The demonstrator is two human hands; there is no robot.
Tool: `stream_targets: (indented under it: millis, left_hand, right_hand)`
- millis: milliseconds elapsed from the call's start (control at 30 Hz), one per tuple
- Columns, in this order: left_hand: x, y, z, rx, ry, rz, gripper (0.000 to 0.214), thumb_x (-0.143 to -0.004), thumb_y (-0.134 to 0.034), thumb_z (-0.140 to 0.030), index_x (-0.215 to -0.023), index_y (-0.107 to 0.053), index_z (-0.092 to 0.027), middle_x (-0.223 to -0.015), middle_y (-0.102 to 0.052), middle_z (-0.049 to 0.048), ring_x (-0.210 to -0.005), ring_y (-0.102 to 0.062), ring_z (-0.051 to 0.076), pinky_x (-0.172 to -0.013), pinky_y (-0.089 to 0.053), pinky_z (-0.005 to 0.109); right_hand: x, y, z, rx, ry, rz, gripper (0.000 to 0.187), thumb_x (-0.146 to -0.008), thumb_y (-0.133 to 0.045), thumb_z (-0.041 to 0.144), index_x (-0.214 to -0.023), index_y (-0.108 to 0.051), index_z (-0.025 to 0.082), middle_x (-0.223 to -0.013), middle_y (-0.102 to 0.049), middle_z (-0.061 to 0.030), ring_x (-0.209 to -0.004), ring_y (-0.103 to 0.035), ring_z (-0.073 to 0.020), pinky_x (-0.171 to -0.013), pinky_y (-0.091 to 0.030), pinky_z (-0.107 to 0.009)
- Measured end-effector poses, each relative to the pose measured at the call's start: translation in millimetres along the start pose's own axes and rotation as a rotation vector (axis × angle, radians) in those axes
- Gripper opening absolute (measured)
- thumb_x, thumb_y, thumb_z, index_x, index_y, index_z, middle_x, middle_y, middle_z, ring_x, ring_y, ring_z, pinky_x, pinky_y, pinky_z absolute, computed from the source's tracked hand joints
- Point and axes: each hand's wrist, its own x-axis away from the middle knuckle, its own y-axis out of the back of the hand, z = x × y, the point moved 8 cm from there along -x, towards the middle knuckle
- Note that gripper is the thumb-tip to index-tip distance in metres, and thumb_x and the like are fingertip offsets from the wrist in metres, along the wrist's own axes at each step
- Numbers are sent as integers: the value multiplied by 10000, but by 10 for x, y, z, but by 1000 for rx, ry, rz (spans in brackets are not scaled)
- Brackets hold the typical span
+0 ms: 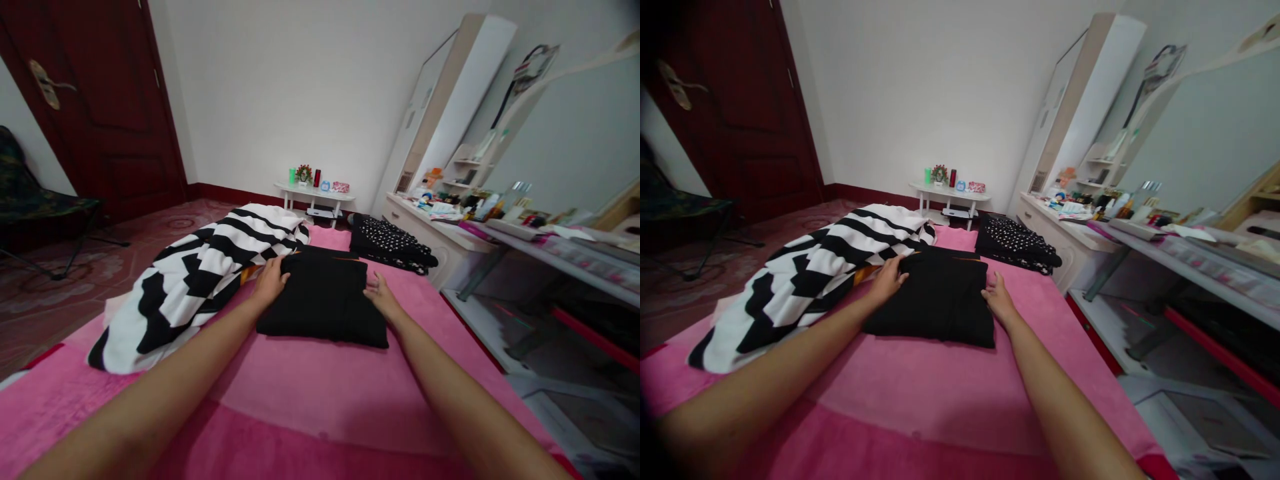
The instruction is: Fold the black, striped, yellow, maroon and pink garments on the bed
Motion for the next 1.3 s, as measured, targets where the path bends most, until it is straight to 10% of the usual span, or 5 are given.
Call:
stream_targets:
  millis: [200,333,467,733,1300]
  left_hand:
    - [506,374,111,273,-17,71,193,-793,-551,-277,-922,-628,-156,-858,-668,51,-779,-634,188,-723,-491,297]
    - [876,639,-163,311,-71,77,484,-909,-345,-473,-600,-546,-160,-516,-518,-15,-509,-508,129,-524,-372,241]
    - [1117,741,-557,162,-308,113,434,-772,-562,-576,-631,-499,-170,-583,-485,-32,-548,-448,119,-530,-317,241]
    - [1106,704,-595,221,-399,101,354,-748,-659,-481,-894,-554,-177,-822,-590,20,-736,-541,160,-678,-423,268]
    - [984,941,-545,282,-318,-126,310,-789,-617,-443,-736,-429,-202,-740,-528,2,-693,-494,154,-682,-404,257]
  right_hand:
    - [755,354,64,-198,-3,-194,340,-716,-607,457,-907,-530,186,-703,-599,-5,-644,-592,-161,-598,-483,-277]
    - [1290,427,521,100,282,-270,374,-851,-456,510,-640,-444,202,-542,-414,54,-526,-424,-108,-518,-355,-226]
    - [1582,221,820,478,488,-112,354,-838,-518,450,-612,-393,208,-528,-374,63,-497,-380,-97,-522,-300,-232]
    - [1574,18,795,573,634,125,81,-742,-521,189,-766,-449,215,-641,-443,40,-561,-451,-124,-552,-347,-241]
    - [1593,434,970,534,735,-318,91,-740,-495,161,-721,-578,195,-622,-538,14,-561,-507,-120,-566,-403,-233]
